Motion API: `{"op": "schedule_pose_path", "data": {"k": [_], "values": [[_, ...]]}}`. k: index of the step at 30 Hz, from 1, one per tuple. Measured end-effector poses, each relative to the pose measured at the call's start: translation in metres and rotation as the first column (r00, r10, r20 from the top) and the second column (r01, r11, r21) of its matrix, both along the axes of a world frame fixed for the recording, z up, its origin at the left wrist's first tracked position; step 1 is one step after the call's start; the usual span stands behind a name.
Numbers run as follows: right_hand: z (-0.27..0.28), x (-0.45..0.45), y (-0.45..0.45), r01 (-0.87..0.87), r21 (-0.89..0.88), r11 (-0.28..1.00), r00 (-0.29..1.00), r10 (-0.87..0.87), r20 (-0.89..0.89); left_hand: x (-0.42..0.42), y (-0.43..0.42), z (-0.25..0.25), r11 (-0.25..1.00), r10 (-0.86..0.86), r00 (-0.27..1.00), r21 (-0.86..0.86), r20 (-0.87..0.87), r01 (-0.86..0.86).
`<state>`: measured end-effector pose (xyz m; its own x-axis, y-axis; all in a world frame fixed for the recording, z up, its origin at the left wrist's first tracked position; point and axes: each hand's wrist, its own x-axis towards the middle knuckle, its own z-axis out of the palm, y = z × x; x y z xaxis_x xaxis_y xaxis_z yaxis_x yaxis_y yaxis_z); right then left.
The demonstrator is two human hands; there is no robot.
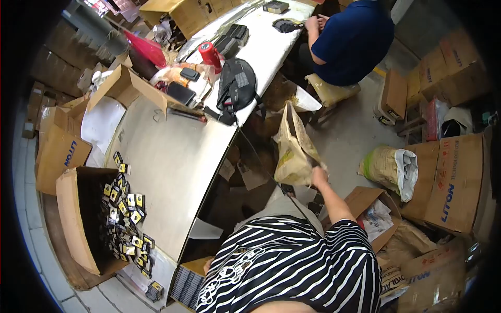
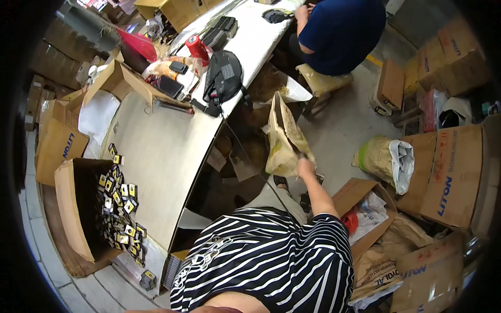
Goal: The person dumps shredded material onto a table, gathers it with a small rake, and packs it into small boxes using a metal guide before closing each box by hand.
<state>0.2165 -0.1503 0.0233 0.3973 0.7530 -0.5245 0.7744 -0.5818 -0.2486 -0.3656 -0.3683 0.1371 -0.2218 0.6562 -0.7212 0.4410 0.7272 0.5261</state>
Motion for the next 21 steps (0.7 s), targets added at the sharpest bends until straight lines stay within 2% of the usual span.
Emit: {"op": "schedule_pose_path", "data": {"k": [1, 2, 3, 4, 5, 6, 8, 9, 10, 11, 12, 13, 14, 15, 16, 17, 18, 19, 20, 21], "values": [[0.002, 0.006, 0.016, 0.215, 0.12, 0.969, 0.976, -0.218, 0.009, -0.006, -0.003, -0.002, 1.0, 0.006, 1.0, 0.0, 0.001, -0.006], [-0.009, 0.015, 0.015, 0.298, 0.299, 0.906, 0.95, -0.313, 0.001, -0.012, -0.008, -0.002, 1.0, 0.009, 1.0, -0.006, -0.006, -0.009], [0.023, 0.026, 0.029, 0.216, 0.237, 0.947, 0.971, -0.235, 0.055, -0.018, -0.013, -0.003, 1.0, 0.018, 1.0, -0.008, -0.015, -0.018], [0.057, 0.028, 0.038, 0.267, 0.323, 0.908, 0.951, -0.303, 0.066, -0.024, -0.02, -0.004, 1.0, 0.026, 0.999, -0.016, -0.021, -0.026], [0.061, 0.05, 0.042, 0.152, 0.348, 0.925, 0.975, -0.197, 0.098, -0.029, -0.027, -0.008, 0.999, 0.03, 0.999, -0.027, -0.025, -0.031], [0.078, 0.059, 0.044, 0.169, 0.451, 0.876, 0.968, -0.234, 0.091, -0.037, -0.036, -0.015, 0.999, 0.031, 0.999, -0.041, -0.031, -0.033], [0.13, 0.077, 0.043, 0.025, 0.648, 0.762, 0.991, -0.105, 0.086, -0.055, -0.057, -0.037, 0.997, 0.024, 0.998, -0.075, -0.053, -0.028], [0.15, 0.096, 0.043, 0.091, 0.666, 0.74, 0.995, -0.091, -0.036, -0.069, -0.07, -0.058, 0.996, 0.001, 0.998, -0.094, -0.07, -0.008], [0.203, 0.092, 0.04, 0.146, 0.692, 0.707, 0.989, -0.089, -0.118, -0.081, -0.084, -0.079, 0.993, -0.02, 0.996, -0.116, -0.085, 0.01], [0.236, 0.098, 0.036, 0.092, 0.717, 0.691, 0.996, -0.078, -0.053, -0.089, -0.09, -0.095, 0.993, -0.03, 0.996, -0.114, -0.087, 0.02], [0.27, 0.097, 0.031, 0.193, 0.735, 0.65, 0.98, -0.161, -0.115, -0.09, -0.089, -0.105, 0.996, -0.009, 0.998, -0.089, -0.069, 0.003], [0.299, 0.104, 0.026, 0.131, 0.813, 0.567, 0.989, -0.133, -0.067, -0.068, -0.061, -0.08, 0.996, 0.086, 0.995, 0.016, 0.055, -0.087], [0.319, 0.12, 0.021, 0.142, 0.881, 0.452, 0.986, -0.14, -0.087, -0.038, -0.026, -0.044, 0.978, 0.159, 0.967, 0.103, 0.197, -0.182], [0.349, 0.13, 0.017, 0.156, 0.926, 0.345, 0.986, -0.105, -0.127, 0.013, 0.035, 0.03, 0.996, 0.001, 1.0, 0.089, 0.001, -0.001], [0.393, 0.126, 0.02, 0.079, 0.932, 0.355, 0.966, -0.256, 0.016, 0.014, 0.05, 0.017, 0.987, 0.088, 0.982, 0.12, 0.168, -0.109], [0.426, 0.134, 0.024, 0.041, 0.981, 0.19, 0.977, -0.211, 0.0, 0.012, 0.063, -0.003, 0.969, 0.184, 0.94, 0.105, 0.287, -0.222], [0.464, 0.123, 0.026, -0.12, 0.99, 0.08, 0.979, -0.156, 0.131, 0.027, 0.097, 0.013, 0.982, 0.142, 0.934, 0.069, 0.327, -0.173], [0.498, 0.13, 0.027, -0.018, 0.999, -0.043, 0.998, 0.058, 0.02, 0.052, 0.129, 0.034, 0.975, -0.043, 0.985, 0.223, 0.166, 0.005], [0.537, 0.116, 0.027, -0.138, 0.99, -0.04, 0.984, 0.108, 0.142, 0.062, 0.153, 0.042, 0.959, -0.075, 0.94, 0.283, 0.334, -0.024], [0.576, 0.102, 0.028, -0.252, 0.966, -0.05, 0.953, 0.162, 0.257, 0.08, 0.18, 0.054, 0.951, -0.133, 0.9, 0.309, 0.416, -0.002]]}}
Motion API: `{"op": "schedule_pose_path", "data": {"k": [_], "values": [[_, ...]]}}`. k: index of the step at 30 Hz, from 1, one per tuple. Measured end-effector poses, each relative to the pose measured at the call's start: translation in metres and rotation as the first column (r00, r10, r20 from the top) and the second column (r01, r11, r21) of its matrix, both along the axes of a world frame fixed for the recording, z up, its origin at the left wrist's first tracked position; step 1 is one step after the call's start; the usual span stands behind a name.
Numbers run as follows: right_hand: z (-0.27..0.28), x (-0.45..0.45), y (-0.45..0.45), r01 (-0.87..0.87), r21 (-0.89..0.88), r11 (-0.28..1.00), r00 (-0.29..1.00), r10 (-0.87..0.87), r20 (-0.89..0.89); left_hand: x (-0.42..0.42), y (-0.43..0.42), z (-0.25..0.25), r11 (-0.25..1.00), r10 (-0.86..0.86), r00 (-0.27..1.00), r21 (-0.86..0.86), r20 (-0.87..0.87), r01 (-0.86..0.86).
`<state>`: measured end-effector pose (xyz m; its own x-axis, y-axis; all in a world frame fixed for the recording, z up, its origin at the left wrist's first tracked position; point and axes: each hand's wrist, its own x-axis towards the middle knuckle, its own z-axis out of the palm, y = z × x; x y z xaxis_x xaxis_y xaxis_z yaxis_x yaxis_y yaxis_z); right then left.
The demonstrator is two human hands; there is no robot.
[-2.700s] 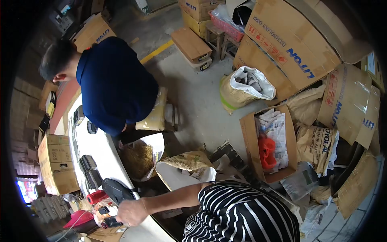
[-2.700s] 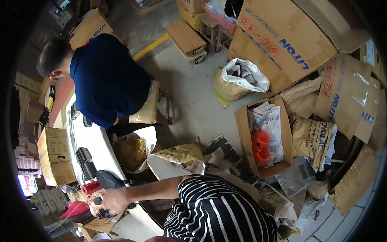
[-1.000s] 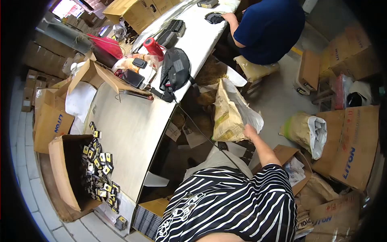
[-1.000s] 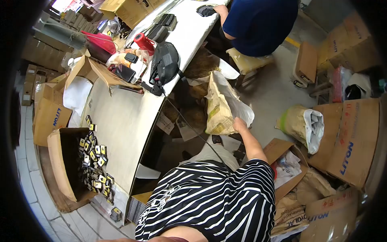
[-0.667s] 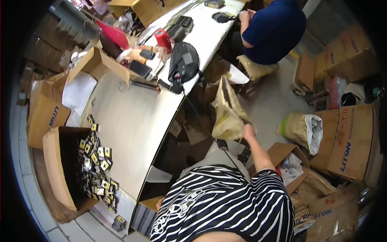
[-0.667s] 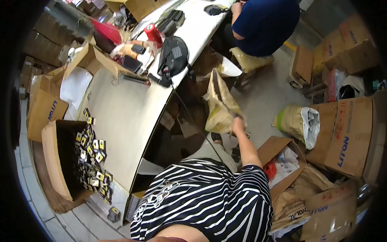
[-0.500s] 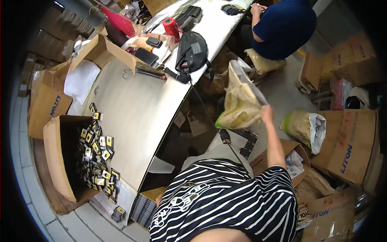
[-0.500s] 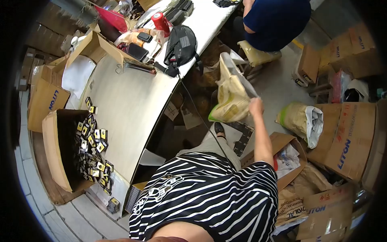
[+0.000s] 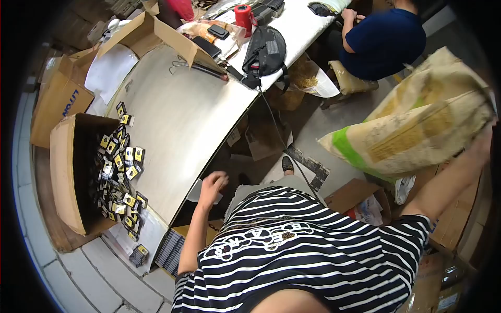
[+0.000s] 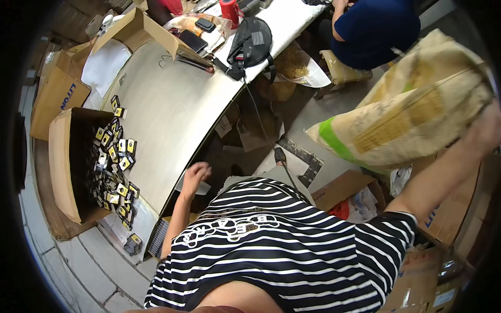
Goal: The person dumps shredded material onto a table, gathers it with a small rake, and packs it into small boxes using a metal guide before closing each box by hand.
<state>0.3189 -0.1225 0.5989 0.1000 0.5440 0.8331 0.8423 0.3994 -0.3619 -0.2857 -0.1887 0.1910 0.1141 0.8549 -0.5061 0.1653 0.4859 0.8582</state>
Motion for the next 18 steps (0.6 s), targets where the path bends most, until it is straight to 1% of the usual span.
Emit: {"op": "schedule_pose_path", "data": {"k": [1, 2, 3, 5, 7, 9, 11, 12, 15, 16, 17, 18], "values": [[0.025, -0.023, -0.001, -0.011, -0.005, 1.0, 0.997, 0.011, 0.075, 0.019, 0.022, 0.017, 0.998, -0.053, 0.994, 0.032, 0.091, 0.051], [0.039, -0.038, -0.001, -0.003, -0.008, 1.0, 0.994, 0.004, 0.11, 0.039, 0.04, 0.04, 0.996, -0.092, 0.983, 0.036, 0.158, 0.087], [0.051, -0.051, -0.001, 0.004, -0.002, 1.0, 0.992, -0.004, 0.123, 0.06, 0.057, 0.058, 0.99, -0.139, 0.965, 0.056, 0.221, 0.129], [0.067, -0.075, 0.001, -0.006, -0.009, 1.0, 0.991, 0.007, 0.135, 0.101, 0.071, 0.074, 0.974, -0.226, 0.91, 0.104, 0.348, 0.202], [0.082, -0.098, 0.004, -0.019, -0.018, 1.0, 0.99, 0.021, 0.14, 0.137, 0.078, 0.072, 0.924, -0.378, 0.839, 0.21, 0.392, 0.319], [0.093, -0.123, 0.009, -0.049, -0.027, 0.998, 0.989, 0.052, 0.138, 0.163, 0.075, 0.062, 0.894, -0.445, 0.79, 0.256, 0.422, 0.367], [0.102, -0.15, 0.014, -0.088, -0.036, 0.995, 0.986, 0.092, 0.138, 0.17, 0.074, 0.071, 0.917, -0.397, 0.722, 0.207, 0.566, 0.342], [0.105, -0.161, 0.019, -0.111, -0.043, 0.993, 0.984, 0.116, 0.135, 0.166, 0.074, 0.079, 0.942, -0.322, 0.69, 0.146, 0.647, 0.303], [0.118, -0.198, 0.032, -0.203, -0.052, 0.978, 0.969, 0.208, 0.134, 0.15, 0.081, 0.082, 0.976, -0.189, 0.612, 0.213, 0.768, 0.035], [0.123, -0.211, 0.037, -0.24, -0.053, 0.969, 0.96, 0.245, 0.134, 0.14, 0.085, 0.091, 0.972, -0.164, 0.552, 0.231, 0.817, -0.053], [0.128, -0.225, 0.043, -0.277, -0.054, 0.959, 0.95, 0.282, 0.132, 0.133, 0.091, 0.1, 0.966, -0.13, 0.542, 0.23, 0.83, -0.121], [0.131, -0.239, 0.048, -0.316, -0.055, 0.947, 0.938, 0.321, 0.129, 0.118, 0.093, 0.106, 0.925, -0.132, 0.525, 0.295, 0.841, -0.238]]}}
